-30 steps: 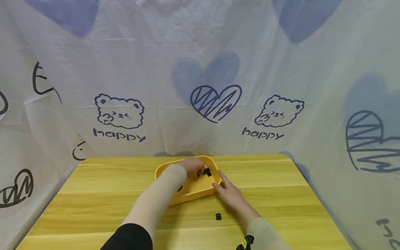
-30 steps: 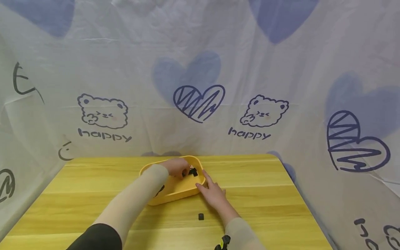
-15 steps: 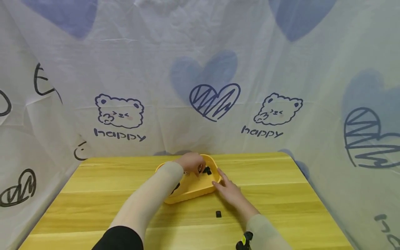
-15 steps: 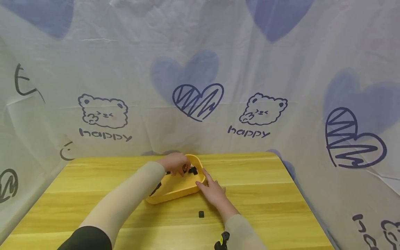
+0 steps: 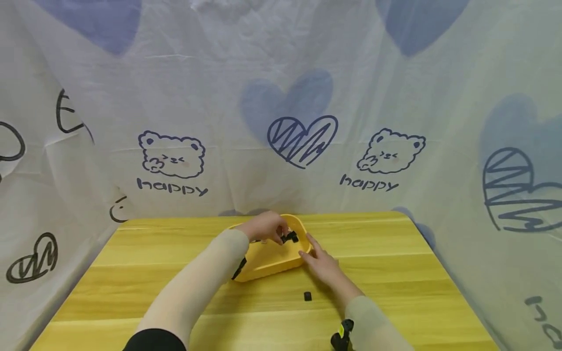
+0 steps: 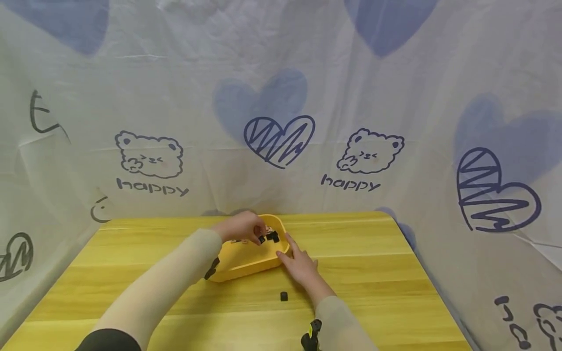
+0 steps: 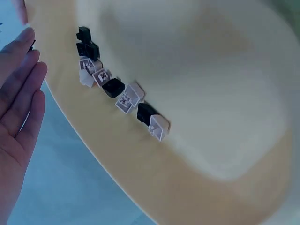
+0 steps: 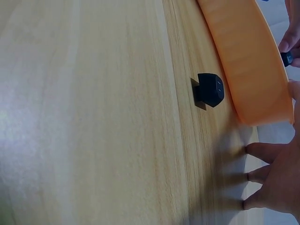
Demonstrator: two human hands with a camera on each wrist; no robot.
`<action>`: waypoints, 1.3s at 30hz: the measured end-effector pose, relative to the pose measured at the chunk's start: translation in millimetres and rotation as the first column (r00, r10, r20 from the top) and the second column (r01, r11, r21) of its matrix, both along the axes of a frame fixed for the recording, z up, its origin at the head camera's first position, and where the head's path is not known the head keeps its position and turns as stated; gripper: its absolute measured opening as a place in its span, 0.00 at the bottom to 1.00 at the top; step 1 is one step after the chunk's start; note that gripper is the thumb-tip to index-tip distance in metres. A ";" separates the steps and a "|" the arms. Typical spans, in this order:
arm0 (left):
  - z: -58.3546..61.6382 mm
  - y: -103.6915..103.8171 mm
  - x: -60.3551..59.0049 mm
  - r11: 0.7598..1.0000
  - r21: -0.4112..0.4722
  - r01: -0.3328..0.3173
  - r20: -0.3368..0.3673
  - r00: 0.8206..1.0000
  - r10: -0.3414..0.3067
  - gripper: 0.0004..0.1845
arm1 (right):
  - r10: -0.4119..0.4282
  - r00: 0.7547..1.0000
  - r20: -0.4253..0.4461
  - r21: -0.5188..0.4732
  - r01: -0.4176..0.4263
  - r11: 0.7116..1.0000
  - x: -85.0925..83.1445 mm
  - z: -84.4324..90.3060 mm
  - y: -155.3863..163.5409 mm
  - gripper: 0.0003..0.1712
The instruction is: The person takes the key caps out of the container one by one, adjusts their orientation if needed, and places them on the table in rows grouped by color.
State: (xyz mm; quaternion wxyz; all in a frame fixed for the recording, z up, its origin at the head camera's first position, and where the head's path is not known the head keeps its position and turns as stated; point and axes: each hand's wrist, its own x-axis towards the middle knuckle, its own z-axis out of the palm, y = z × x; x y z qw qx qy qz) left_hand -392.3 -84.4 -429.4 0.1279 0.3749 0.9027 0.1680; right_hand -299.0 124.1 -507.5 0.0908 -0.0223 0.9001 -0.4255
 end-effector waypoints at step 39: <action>-23.1 2.0 113.1 0.872 0.372 -0.318 0.131 0.948 0.290 0.08 | 0.003 0.999 -0.040 0.019 -0.002 1.000 -1.1 -2.6 0.4 0.47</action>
